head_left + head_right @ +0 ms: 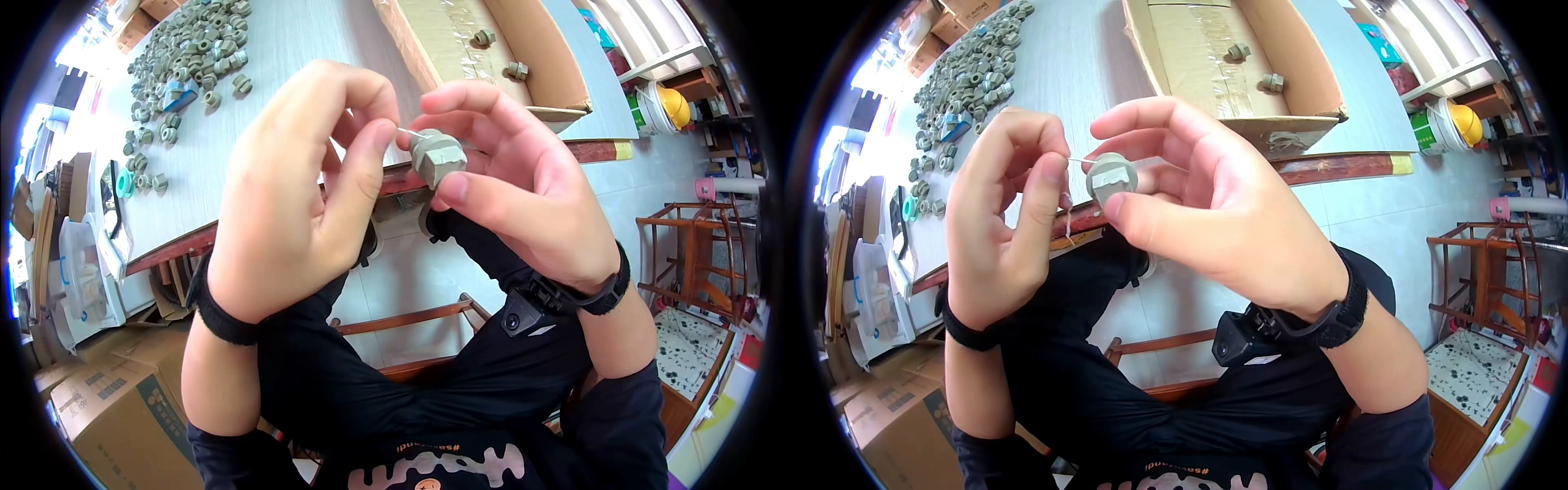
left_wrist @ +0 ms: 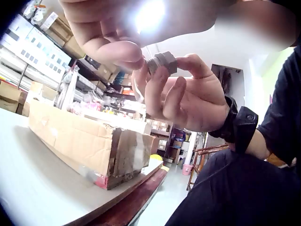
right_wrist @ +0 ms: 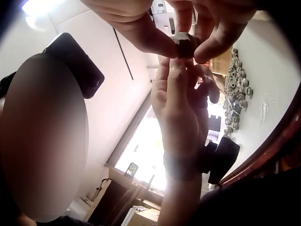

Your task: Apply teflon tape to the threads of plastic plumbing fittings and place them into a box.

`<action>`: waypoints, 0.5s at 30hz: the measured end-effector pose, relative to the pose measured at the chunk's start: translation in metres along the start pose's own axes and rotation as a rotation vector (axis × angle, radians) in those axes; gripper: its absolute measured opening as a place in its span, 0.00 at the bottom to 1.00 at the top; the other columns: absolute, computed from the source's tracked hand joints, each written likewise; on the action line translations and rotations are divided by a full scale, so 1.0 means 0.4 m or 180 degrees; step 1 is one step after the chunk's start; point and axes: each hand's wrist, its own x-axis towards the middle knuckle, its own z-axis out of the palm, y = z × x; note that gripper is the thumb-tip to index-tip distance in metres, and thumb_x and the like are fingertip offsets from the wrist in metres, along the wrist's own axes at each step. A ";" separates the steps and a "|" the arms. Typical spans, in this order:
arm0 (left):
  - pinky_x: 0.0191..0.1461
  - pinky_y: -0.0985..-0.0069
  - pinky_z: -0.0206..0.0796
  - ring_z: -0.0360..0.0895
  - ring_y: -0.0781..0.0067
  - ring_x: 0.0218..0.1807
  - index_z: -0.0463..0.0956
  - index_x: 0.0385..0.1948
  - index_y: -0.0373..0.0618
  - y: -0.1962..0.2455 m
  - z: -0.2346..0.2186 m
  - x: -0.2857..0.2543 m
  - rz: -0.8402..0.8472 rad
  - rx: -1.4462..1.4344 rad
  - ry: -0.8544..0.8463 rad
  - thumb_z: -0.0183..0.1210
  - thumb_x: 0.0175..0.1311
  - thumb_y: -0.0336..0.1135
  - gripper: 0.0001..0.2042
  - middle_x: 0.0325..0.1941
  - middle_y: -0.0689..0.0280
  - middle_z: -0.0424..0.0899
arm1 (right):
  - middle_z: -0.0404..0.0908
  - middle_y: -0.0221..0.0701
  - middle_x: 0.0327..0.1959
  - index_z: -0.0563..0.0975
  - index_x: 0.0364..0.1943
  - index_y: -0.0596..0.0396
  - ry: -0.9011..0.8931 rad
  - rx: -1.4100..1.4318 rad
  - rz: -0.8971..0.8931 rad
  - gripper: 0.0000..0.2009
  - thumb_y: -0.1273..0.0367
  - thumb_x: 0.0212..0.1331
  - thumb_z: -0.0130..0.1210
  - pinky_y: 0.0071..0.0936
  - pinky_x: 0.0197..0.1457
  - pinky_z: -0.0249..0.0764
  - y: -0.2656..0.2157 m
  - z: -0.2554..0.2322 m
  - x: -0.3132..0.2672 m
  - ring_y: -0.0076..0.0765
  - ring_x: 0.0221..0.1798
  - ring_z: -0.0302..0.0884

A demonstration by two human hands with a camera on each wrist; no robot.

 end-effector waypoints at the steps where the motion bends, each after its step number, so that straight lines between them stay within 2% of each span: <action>1: 0.35 0.86 0.64 0.70 0.84 0.31 0.69 0.38 0.37 -0.003 -0.001 0.000 -0.0078 -0.0103 0.0004 0.49 0.69 0.26 0.03 0.34 0.69 0.72 | 0.74 0.38 0.54 0.64 0.61 0.59 -0.0040 0.0091 -0.0009 0.25 0.74 0.60 0.56 0.22 0.56 0.70 0.006 -0.007 0.005 0.28 0.57 0.72; 4: 0.35 0.86 0.64 0.69 0.85 0.32 0.69 0.39 0.38 -0.019 -0.004 0.003 -0.0204 -0.0483 0.0136 0.47 0.71 0.29 0.05 0.34 0.69 0.71 | 0.75 0.37 0.53 0.65 0.60 0.61 0.0023 0.0188 0.0021 0.22 0.74 0.61 0.54 0.21 0.55 0.71 0.014 -0.012 0.011 0.29 0.56 0.73; 5: 0.35 0.86 0.64 0.69 0.85 0.32 0.68 0.40 0.39 -0.028 -0.008 0.005 -0.0170 -0.0528 0.0109 0.47 0.72 0.32 0.06 0.37 0.67 0.74 | 0.75 0.37 0.53 0.66 0.60 0.61 0.0073 0.0190 0.0040 0.22 0.74 0.61 0.53 0.21 0.55 0.72 0.014 -0.012 0.013 0.29 0.56 0.74; 11: 0.36 0.83 0.69 0.72 0.81 0.34 0.66 0.43 0.38 -0.017 -0.019 0.011 -0.0420 -0.1683 0.0048 0.45 0.74 0.35 0.09 0.44 0.57 0.77 | 0.76 0.37 0.52 0.66 0.60 0.65 -0.0075 0.0828 0.0120 0.20 0.73 0.64 0.49 0.23 0.57 0.73 0.015 -0.005 0.023 0.32 0.56 0.75; 15: 0.37 0.81 0.71 0.74 0.80 0.34 0.64 0.45 0.38 -0.032 -0.026 0.014 -0.0405 -0.2062 -0.0022 0.44 0.74 0.36 0.10 0.43 0.57 0.76 | 0.77 0.35 0.50 0.67 0.59 0.64 0.0056 0.0772 0.0125 0.19 0.73 0.64 0.50 0.24 0.59 0.72 0.021 0.004 0.022 0.32 0.56 0.75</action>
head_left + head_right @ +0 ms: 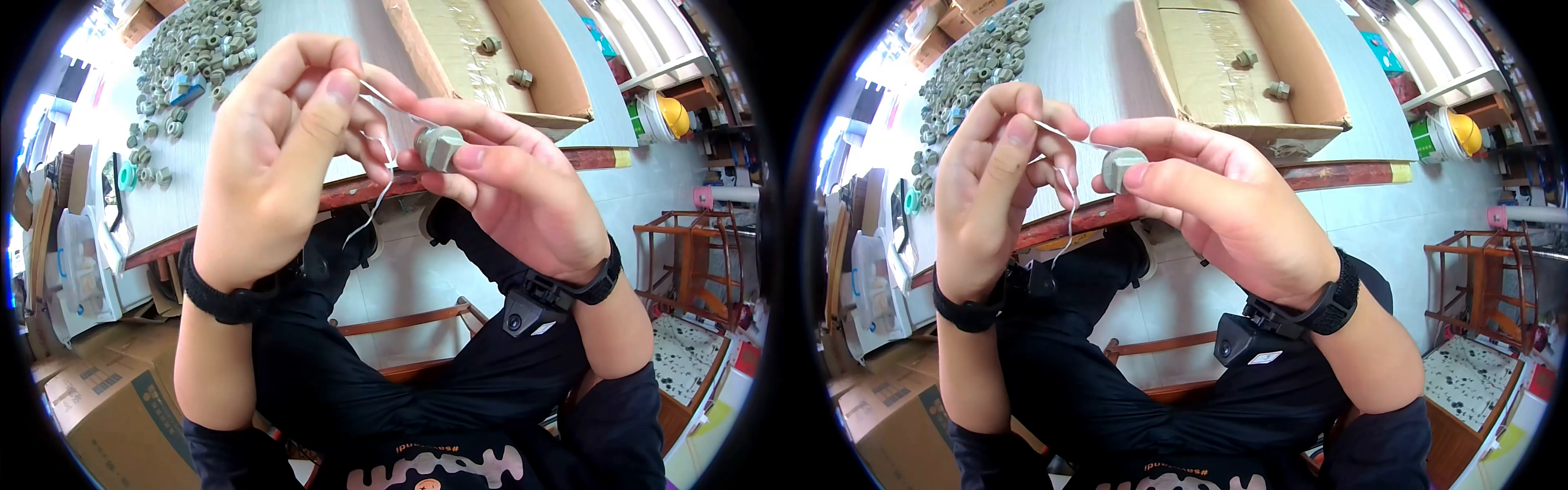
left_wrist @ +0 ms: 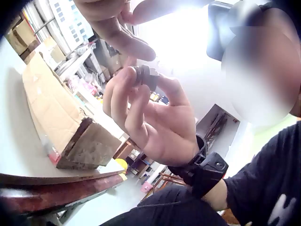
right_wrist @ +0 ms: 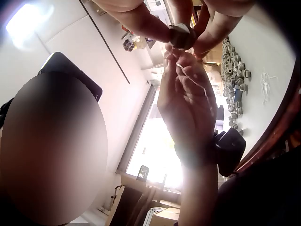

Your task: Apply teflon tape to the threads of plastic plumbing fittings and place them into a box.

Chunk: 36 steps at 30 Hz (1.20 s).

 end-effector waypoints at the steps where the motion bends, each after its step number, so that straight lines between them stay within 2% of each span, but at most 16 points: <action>1: 0.37 0.81 0.71 0.74 0.79 0.35 0.64 0.46 0.38 0.002 -0.001 0.000 -0.0059 -0.0098 0.0008 0.44 0.74 0.36 0.10 0.43 0.58 0.76 | 0.77 0.35 0.49 0.68 0.58 0.63 0.0081 -0.0074 -0.0012 0.19 0.74 0.63 0.51 0.24 0.59 0.72 0.002 0.003 -0.002 0.32 0.55 0.75; 8: 0.39 0.81 0.71 0.74 0.80 0.37 0.64 0.47 0.39 0.003 -0.025 0.004 -0.0126 -0.0483 0.0092 0.44 0.74 0.35 0.10 0.37 0.67 0.70 | 0.76 0.30 0.49 0.69 0.58 0.60 -0.0001 -0.0532 0.0174 0.20 0.76 0.61 0.55 0.22 0.58 0.68 -0.001 0.003 0.000 0.23 0.52 0.73; 14: 0.41 0.83 0.70 0.72 0.82 0.37 0.64 0.48 0.38 -0.001 -0.045 0.005 -0.0010 -0.0542 0.0097 0.44 0.74 0.34 0.10 0.37 0.68 0.69 | 0.74 0.30 0.52 0.68 0.58 0.61 0.0027 -0.0634 0.0117 0.21 0.76 0.60 0.56 0.22 0.60 0.66 0.009 0.004 0.006 0.22 0.54 0.71; 17: 0.41 0.83 0.70 0.72 0.82 0.37 0.64 0.48 0.38 0.003 -0.050 0.003 -0.0010 -0.0540 0.0128 0.44 0.74 0.34 0.10 0.36 0.69 0.68 | 0.71 0.30 0.53 0.68 0.57 0.60 0.0017 -0.0712 -0.0080 0.21 0.77 0.60 0.56 0.21 0.60 0.66 0.019 0.000 0.008 0.22 0.54 0.70; 20: 0.41 0.83 0.70 0.71 0.82 0.37 0.64 0.49 0.39 0.006 -0.057 0.003 0.0068 -0.0574 0.0076 0.44 0.74 0.34 0.10 0.36 0.69 0.68 | 0.69 0.28 0.54 0.68 0.56 0.59 0.0146 -0.1439 -0.0096 0.20 0.78 0.59 0.56 0.21 0.58 0.66 0.013 0.014 -0.001 0.22 0.54 0.68; 23: 0.41 0.84 0.69 0.70 0.82 0.37 0.64 0.49 0.38 0.010 -0.063 0.004 0.0089 -0.0536 0.0112 0.44 0.74 0.34 0.10 0.36 0.70 0.67 | 0.69 0.25 0.52 0.69 0.54 0.57 0.0154 -0.1904 -0.0464 0.20 0.76 0.57 0.58 0.21 0.56 0.66 0.024 0.013 0.000 0.21 0.54 0.66; 26: 0.40 0.85 0.67 0.69 0.83 0.38 0.63 0.51 0.38 0.014 -0.075 0.001 0.0110 -0.0465 0.0168 0.43 0.74 0.33 0.11 0.37 0.70 0.67 | 0.68 0.24 0.52 0.69 0.54 0.56 0.0247 -0.2435 -0.0514 0.21 0.76 0.55 0.59 0.22 0.54 0.66 0.018 0.013 -0.002 0.21 0.54 0.65; 29: 0.40 0.86 0.66 0.68 0.83 0.38 0.62 0.52 0.36 0.019 -0.095 0.000 0.0122 -0.0509 0.0168 0.43 0.73 0.32 0.12 0.38 0.69 0.67 | 0.68 0.24 0.52 0.69 0.53 0.54 0.0234 -0.2602 -0.0643 0.21 0.76 0.53 0.60 0.22 0.53 0.66 0.019 0.009 -0.001 0.21 0.53 0.65; 34: 0.45 0.83 0.62 0.64 0.79 0.41 0.59 0.57 0.33 0.008 -0.153 0.001 0.0321 -0.0648 0.0049 0.42 0.73 0.30 0.15 0.40 0.67 0.66 | 0.69 0.24 0.51 0.69 0.52 0.55 0.0252 -0.2702 -0.0748 0.20 0.77 0.53 0.59 0.22 0.53 0.66 0.019 0.001 -0.001 0.21 0.52 0.66; 36: 0.46 0.81 0.66 0.69 0.77 0.41 0.63 0.52 0.35 0.010 -0.165 0.001 0.0352 -0.0747 0.0146 0.43 0.73 0.31 0.12 0.40 0.66 0.69 | 0.69 0.24 0.50 0.69 0.52 0.54 0.0248 -0.2755 -0.0789 0.20 0.77 0.53 0.58 0.22 0.53 0.67 0.018 -0.002 -0.001 0.21 0.52 0.66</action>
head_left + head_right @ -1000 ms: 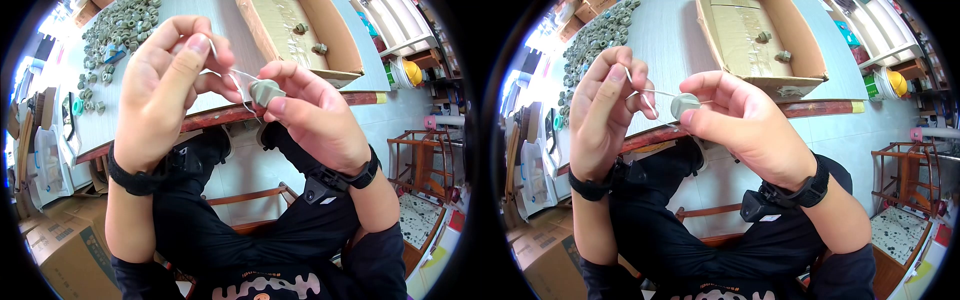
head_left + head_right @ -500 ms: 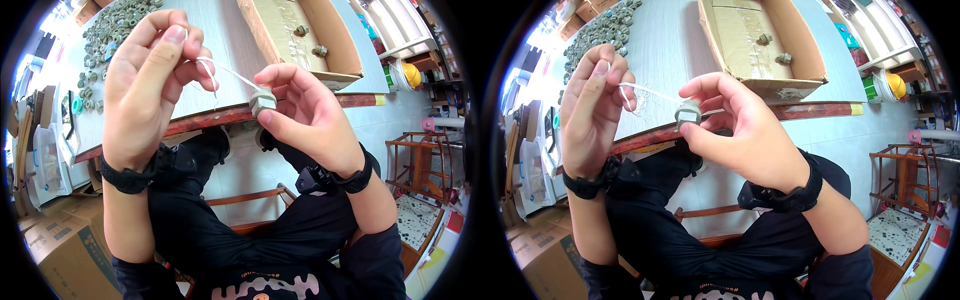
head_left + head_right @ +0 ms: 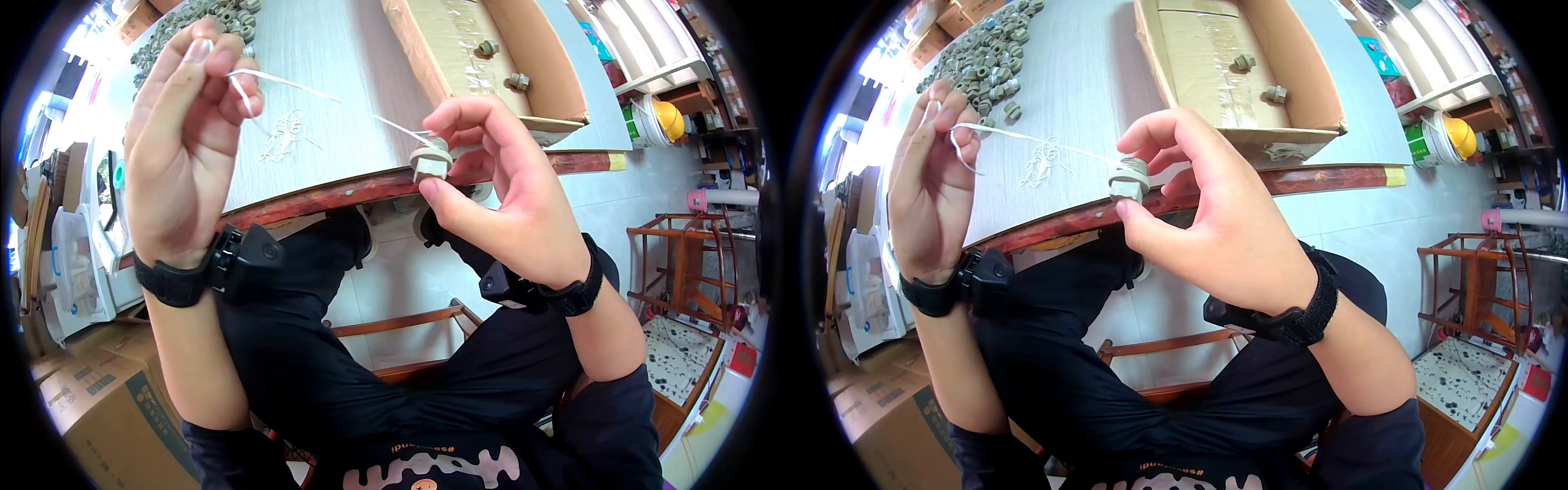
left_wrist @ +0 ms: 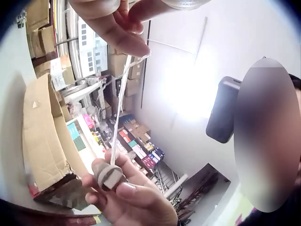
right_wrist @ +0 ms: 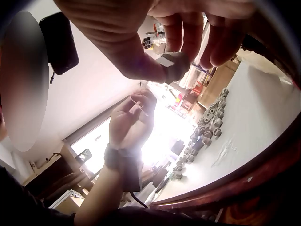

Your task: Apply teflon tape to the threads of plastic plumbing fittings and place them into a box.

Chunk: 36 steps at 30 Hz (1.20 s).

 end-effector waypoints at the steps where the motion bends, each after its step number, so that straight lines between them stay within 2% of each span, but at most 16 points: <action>1: 0.46 0.80 0.68 0.72 0.76 0.41 0.64 0.50 0.35 0.002 -0.005 0.001 0.0020 -0.0049 0.0047 0.44 0.73 0.32 0.11 0.40 0.66 0.71 | 0.69 0.24 0.50 0.69 0.52 0.54 0.0009 -0.0040 -0.0042 0.20 0.77 0.53 0.58 0.22 0.53 0.67 0.002 -0.002 0.000 0.21 0.52 0.66; 5: 0.49 0.81 0.67 0.71 0.77 0.42 0.64 0.52 0.35 0.016 -0.050 -0.002 -0.0034 -0.0403 0.0171 0.45 0.72 0.32 0.12 0.41 0.66 0.71 | 0.68 0.25 0.51 0.69 0.52 0.54 0.0109 -0.0221 -0.0186 0.20 0.78 0.53 0.58 0.22 0.52 0.67 0.008 -0.010 0.000 0.21 0.53 0.66; 6: 0.48 0.81 0.69 0.73 0.77 0.41 0.66 0.51 0.35 0.017 -0.054 -0.002 0.0049 -0.0348 0.0207 0.47 0.72 0.32 0.12 0.40 0.65 0.74 | 0.68 0.26 0.51 0.69 0.52 0.54 0.0119 -0.0182 -0.0199 0.20 0.78 0.53 0.57 0.22 0.52 0.68 0.009 -0.010 -0.001 0.22 0.53 0.67; 9: 0.45 0.80 0.72 0.76 0.76 0.37 0.69 0.49 0.35 0.003 -0.048 0.000 0.0074 0.1080 0.0668 0.49 0.71 0.32 0.11 0.37 0.65 0.77 | 0.69 0.27 0.51 0.69 0.52 0.55 0.0134 0.0016 -0.0163 0.20 0.79 0.54 0.56 0.22 0.53 0.69 0.007 -0.007 -0.001 0.22 0.52 0.68; 10: 0.43 0.79 0.73 0.78 0.77 0.34 0.73 0.45 0.36 -0.017 -0.046 0.007 0.0102 0.1742 0.0863 0.52 0.70 0.32 0.10 0.33 0.66 0.80 | 0.69 0.27 0.51 0.69 0.52 0.55 0.0135 0.0133 -0.0101 0.20 0.80 0.54 0.56 0.22 0.53 0.69 0.000 -0.003 -0.002 0.22 0.52 0.68; 13: 0.45 0.80 0.73 0.79 0.79 0.36 0.76 0.41 0.38 -0.062 -0.045 0.021 -0.0087 0.2520 0.0559 0.55 0.68 0.33 0.08 0.33 0.66 0.81 | 0.71 0.30 0.51 0.68 0.54 0.57 0.0000 0.0632 -0.0021 0.20 0.79 0.57 0.54 0.23 0.55 0.70 -0.007 -0.002 -0.002 0.24 0.52 0.70; 17: 0.45 0.82 0.70 0.79 0.80 0.37 0.78 0.40 0.39 -0.104 -0.022 0.033 -0.0351 0.2746 0.0372 0.58 0.63 0.30 0.07 0.31 0.67 0.82 | 0.73 0.37 0.53 0.65 0.60 0.62 -0.0240 0.2031 0.0343 0.22 0.75 0.61 0.50 0.25 0.56 0.72 -0.021 -0.021 0.005 0.31 0.54 0.74; 18: 0.45 0.82 0.69 0.79 0.80 0.37 0.78 0.40 0.40 -0.114 -0.022 0.036 -0.0409 0.2725 0.0270 0.59 0.61 0.29 0.08 0.31 0.67 0.82 | 0.71 0.43 0.57 0.61 0.64 0.64 -0.0232 0.2205 0.0428 0.24 0.71 0.64 0.45 0.27 0.55 0.74 -0.027 -0.023 0.004 0.37 0.56 0.74; 21: 0.46 0.84 0.67 0.77 0.82 0.40 0.76 0.43 0.39 -0.123 -0.011 0.044 -0.0858 0.2762 0.0083 0.58 0.63 0.29 0.09 0.35 0.69 0.80 | 0.70 0.47 0.58 0.59 0.65 0.65 -0.0278 0.3034 0.0633 0.25 0.68 0.66 0.43 0.28 0.54 0.74 -0.029 -0.040 0.002 0.39 0.54 0.75; 22: 0.44 0.84 0.66 0.76 0.83 0.39 0.76 0.43 0.39 -0.128 -0.004 0.045 -0.0980 0.2698 0.0189 0.60 0.62 0.29 0.09 0.34 0.70 0.80 | 0.69 0.48 0.58 0.58 0.66 0.63 -0.0290 0.3096 0.0669 0.25 0.67 0.67 0.42 0.28 0.54 0.74 -0.029 -0.045 0.002 0.39 0.53 0.75; 25: 0.38 0.83 0.67 0.74 0.84 0.32 0.79 0.39 0.40 -0.165 -0.018 0.046 -0.0364 0.2706 0.0411 0.61 0.60 0.30 0.08 0.28 0.69 0.80 | 0.68 0.50 0.59 0.56 0.68 0.58 -0.0328 0.3317 0.0775 0.25 0.65 0.70 0.39 0.27 0.52 0.74 -0.026 -0.049 0.004 0.38 0.50 0.75; 26: 0.37 0.83 0.67 0.74 0.85 0.31 0.79 0.38 0.40 -0.164 -0.024 0.046 -0.0440 0.2739 0.0413 0.61 0.60 0.30 0.07 0.28 0.69 0.80 | 0.70 0.49 0.57 0.56 0.68 0.55 -0.0256 0.3334 0.0813 0.23 0.63 0.72 0.37 0.27 0.50 0.75 -0.027 -0.047 0.004 0.36 0.48 0.75; 31: 0.36 0.85 0.64 0.73 0.87 0.30 0.79 0.35 0.39 -0.144 -0.042 0.061 -0.0938 0.2943 0.0630 0.61 0.61 0.32 0.07 0.25 0.70 0.80 | 0.76 0.46 0.51 0.60 0.65 0.55 -0.0083 0.2921 0.0802 0.22 0.60 0.73 0.37 0.25 0.46 0.76 -0.013 -0.054 0.006 0.31 0.44 0.77; 32: 0.36 0.85 0.64 0.73 0.86 0.30 0.80 0.32 0.38 -0.146 -0.042 0.060 -0.0842 0.2970 0.0605 0.61 0.62 0.35 0.09 0.24 0.71 0.79 | 0.77 0.45 0.50 0.61 0.64 0.55 -0.0034 0.2868 0.0812 0.21 0.59 0.73 0.37 0.25 0.45 0.76 -0.014 -0.055 0.006 0.30 0.43 0.78; 35: 0.37 0.84 0.66 0.74 0.85 0.31 0.80 0.33 0.37 -0.146 -0.003 0.056 -0.0568 0.2187 0.0914 0.62 0.61 0.36 0.10 0.25 0.70 0.79 | 0.80 0.43 0.46 0.66 0.60 0.56 0.0098 0.2268 0.0808 0.19 0.60 0.73 0.38 0.22 0.42 0.76 -0.026 -0.053 0.012 0.28 0.38 0.79; 36: 0.37 0.83 0.67 0.75 0.85 0.31 0.80 0.34 0.37 -0.143 -0.011 0.055 -0.0608 0.2390 0.0830 0.62 0.61 0.35 0.09 0.25 0.70 0.79 | 0.80 0.42 0.45 0.68 0.59 0.56 0.0181 0.1975 0.0728 0.18 0.60 0.73 0.39 0.20 0.41 0.76 -0.026 -0.051 0.014 0.26 0.37 0.79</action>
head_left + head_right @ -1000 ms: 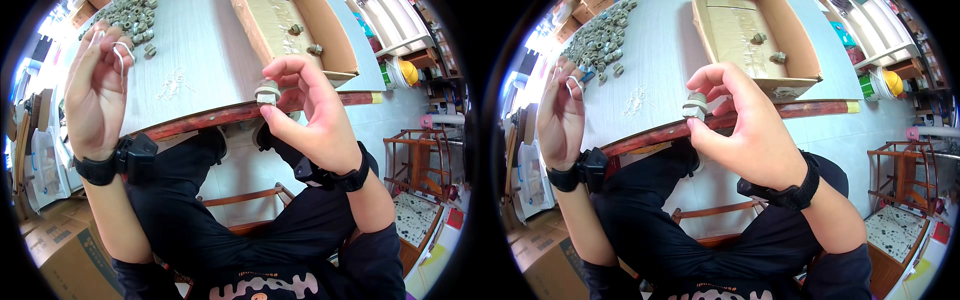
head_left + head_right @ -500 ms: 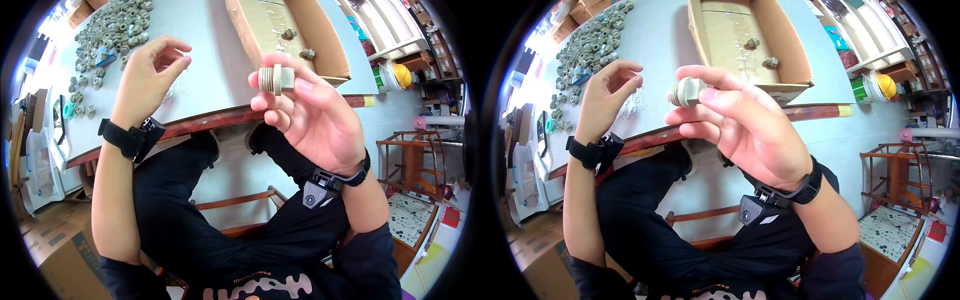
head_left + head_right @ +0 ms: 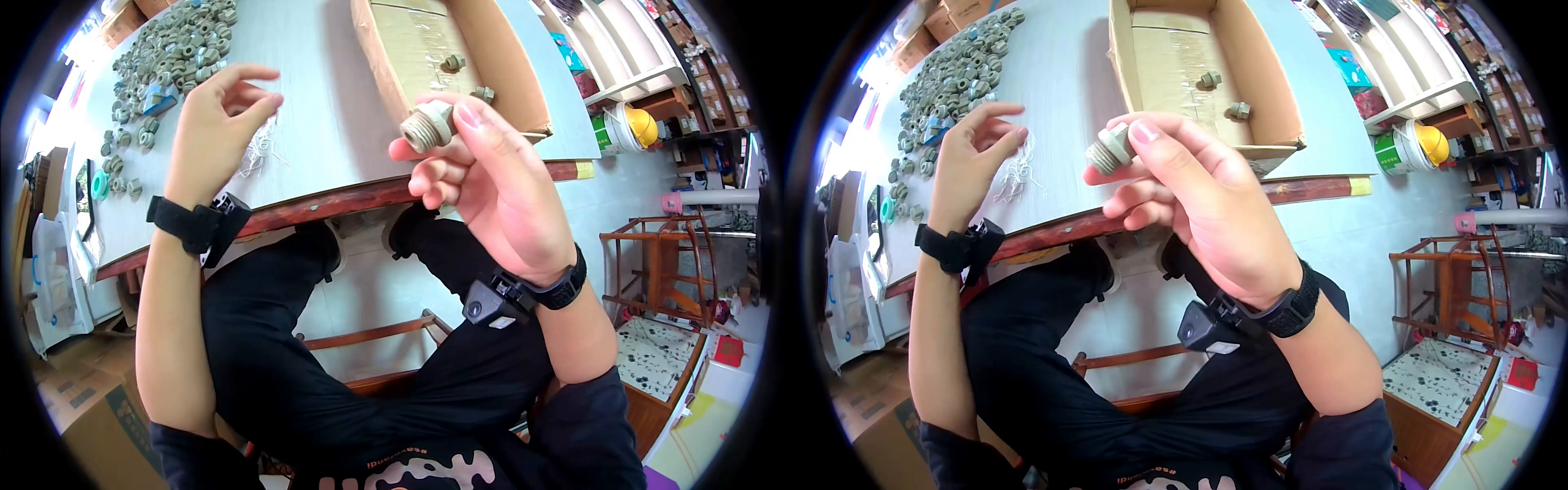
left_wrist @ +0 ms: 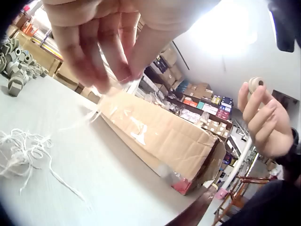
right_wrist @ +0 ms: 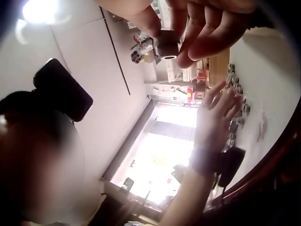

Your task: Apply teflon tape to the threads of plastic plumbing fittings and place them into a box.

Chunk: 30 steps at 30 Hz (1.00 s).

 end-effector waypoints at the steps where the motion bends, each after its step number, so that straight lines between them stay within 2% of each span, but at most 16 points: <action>1: 0.38 0.83 0.67 0.75 0.84 0.31 0.80 0.35 0.37 -0.009 -0.010 0.005 0.0017 0.0212 -0.0069 0.62 0.61 0.34 0.09 0.25 0.70 0.79 | 0.81 0.41 0.43 0.70 0.57 0.56 0.0085 -0.0278 -0.0119 0.17 0.61 0.73 0.40 0.19 0.40 0.75 0.000 0.000 0.002 0.25 0.36 0.79; 2: 0.38 0.83 0.68 0.76 0.83 0.31 0.80 0.37 0.37 -0.017 -0.016 0.011 0.0038 0.0421 -0.0140 0.62 0.61 0.33 0.09 0.26 0.69 0.80 | 0.82 0.40 0.42 0.71 0.55 0.57 0.0175 -0.0560 -0.0241 0.17 0.61 0.73 0.42 0.18 0.39 0.75 -0.002 -0.001 0.004 0.23 0.34 0.79; 5: 0.38 0.83 0.68 0.76 0.83 0.32 0.80 0.38 0.39 -0.044 -0.014 0.018 0.0538 0.0456 0.0129 0.61 0.60 0.31 0.08 0.26 0.70 0.79 | 0.84 0.33 0.38 0.77 0.47 0.57 0.0220 -0.0756 -0.0665 0.15 0.60 0.68 0.52 0.14 0.38 0.73 -0.008 -0.022 0.024 0.18 0.33 0.78; 8: 0.39 0.86 0.64 0.73 0.86 0.33 0.79 0.38 0.40 -0.018 -0.017 0.013 -0.0274 0.0118 -0.0065 0.62 0.59 0.30 0.08 0.24 0.75 0.74 | 0.84 0.32 0.38 0.77 0.46 0.57 0.0442 -0.1121 -0.1086 0.14 0.60 0.67 0.53 0.13 0.37 0.73 -0.031 -0.052 0.041 0.17 0.32 0.78; 11: 0.35 0.85 0.63 0.70 0.87 0.29 0.79 0.38 0.39 -0.075 -0.034 0.033 -0.0054 0.0750 -0.0079 0.62 0.58 0.28 0.08 0.23 0.76 0.70 | 0.84 0.32 0.37 0.77 0.46 0.57 0.0725 -0.1232 -0.1337 0.14 0.60 0.67 0.53 0.13 0.37 0.73 -0.061 -0.079 0.040 0.17 0.31 0.78; 12: 0.32 0.85 0.62 0.66 0.88 0.26 0.78 0.36 0.39 -0.100 -0.032 0.036 0.0230 0.0942 -0.0017 0.60 0.59 0.27 0.06 0.23 0.77 0.68 | 0.84 0.32 0.37 0.77 0.46 0.58 0.0799 -0.1244 -0.1397 0.15 0.60 0.67 0.54 0.13 0.37 0.73 -0.069 -0.085 0.037 0.17 0.31 0.78; 14: 0.29 0.83 0.62 0.68 0.85 0.23 0.79 0.35 0.39 -0.145 -0.033 0.043 0.0104 0.0950 -0.0166 0.57 0.59 0.27 0.05 0.22 0.74 0.70 | 0.84 0.32 0.37 0.77 0.46 0.58 0.0895 -0.1250 -0.1495 0.15 0.60 0.66 0.54 0.15 0.38 0.74 -0.085 -0.100 0.031 0.18 0.32 0.78; 15: 0.28 0.82 0.62 0.68 0.84 0.22 0.79 0.35 0.39 -0.131 -0.029 0.044 0.0044 0.0952 -0.0240 0.56 0.59 0.26 0.05 0.21 0.73 0.71 | 0.84 0.32 0.37 0.77 0.46 0.58 0.0927 -0.1278 -0.1485 0.15 0.60 0.66 0.54 0.15 0.38 0.74 -0.094 -0.110 0.030 0.18 0.32 0.78; 16: 0.28 0.80 0.67 0.75 0.80 0.22 0.78 0.34 0.39 -0.110 -0.016 0.034 -0.0464 0.0533 -0.0134 0.55 0.59 0.26 0.05 0.21 0.70 0.73 | 0.84 0.32 0.37 0.77 0.46 0.58 0.0958 -0.1310 -0.1482 0.15 0.60 0.66 0.54 0.16 0.39 0.74 -0.105 -0.121 0.030 0.18 0.33 0.78; 19: 0.29 0.77 0.70 0.79 0.75 0.22 0.78 0.34 0.38 -0.118 -0.019 0.032 -0.0558 0.0792 0.0241 0.56 0.60 0.27 0.05 0.22 0.67 0.76 | 0.84 0.31 0.39 0.77 0.48 0.57 0.0946 -0.1693 -0.1413 0.15 0.60 0.66 0.54 0.17 0.40 0.75 -0.159 -0.166 0.026 0.19 0.35 0.79; 20: 0.32 0.72 0.70 0.81 0.66 0.25 0.78 0.36 0.38 -0.128 -0.029 0.037 -0.0311 0.1223 0.0297 0.53 0.63 0.31 0.08 0.25 0.59 0.79 | 0.84 0.31 0.40 0.77 0.48 0.57 0.0945 -0.1855 -0.1383 0.15 0.60 0.66 0.54 0.17 0.41 0.75 -0.179 -0.184 0.029 0.19 0.35 0.79; 23: 0.36 0.64 0.69 0.80 0.53 0.30 0.77 0.34 0.37 -0.167 -0.058 0.046 0.0299 0.1944 0.0301 0.49 0.66 0.35 0.11 0.28 0.51 0.80 | 0.83 0.29 0.41 0.77 0.48 0.54 0.0849 -0.2630 -0.1308 0.15 0.60 0.66 0.54 0.18 0.40 0.75 -0.240 -0.250 0.033 0.20 0.36 0.80; 24: 0.32 0.68 0.68 0.79 0.64 0.25 0.74 0.28 0.36 -0.167 -0.056 0.046 0.0157 0.1950 0.0330 0.45 0.69 0.39 0.16 0.22 0.58 0.77 | 0.83 0.29 0.41 0.77 0.47 0.54 0.0808 -0.2934 -0.1266 0.14 0.60 0.66 0.54 0.18 0.39 0.74 -0.258 -0.271 0.033 0.21 0.36 0.80; 27: 0.38 0.58 0.65 0.75 0.43 0.32 0.74 0.29 0.36 -0.182 -0.064 0.050 0.0225 0.2035 0.0188 0.47 0.68 0.36 0.13 0.27 0.46 0.78 | 0.83 0.28 0.39 0.77 0.47 0.52 0.0660 -0.3530 -0.1032 0.14 0.59 0.65 0.53 0.18 0.37 0.74 -0.303 -0.312 0.037 0.21 0.35 0.80; 28: 0.38 0.62 0.68 0.76 0.50 0.30 0.76 0.33 0.37 -0.144 -0.061 0.051 0.0107 0.2521 0.0025 0.48 0.68 0.35 0.11 0.27 0.51 0.79 | 0.83 0.28 0.39 0.77 0.47 0.52 0.0580 -0.3607 -0.0918 0.14 0.59 0.65 0.53 0.19 0.37 0.74 -0.314 -0.323 0.044 0.21 0.35 0.80; 30: 0.38 0.67 0.69 0.77 0.60 0.29 0.76 0.37 0.39 -0.068 -0.023 0.032 0.0534 0.1958 0.0366 0.50 0.68 0.33 0.08 0.26 0.56 0.79 | 0.83 0.28 0.39 0.77 0.47 0.53 0.0467 -0.3767 -0.0751 0.15 0.58 0.65 0.53 0.20 0.37 0.75 -0.325 -0.340 0.064 0.22 0.35 0.80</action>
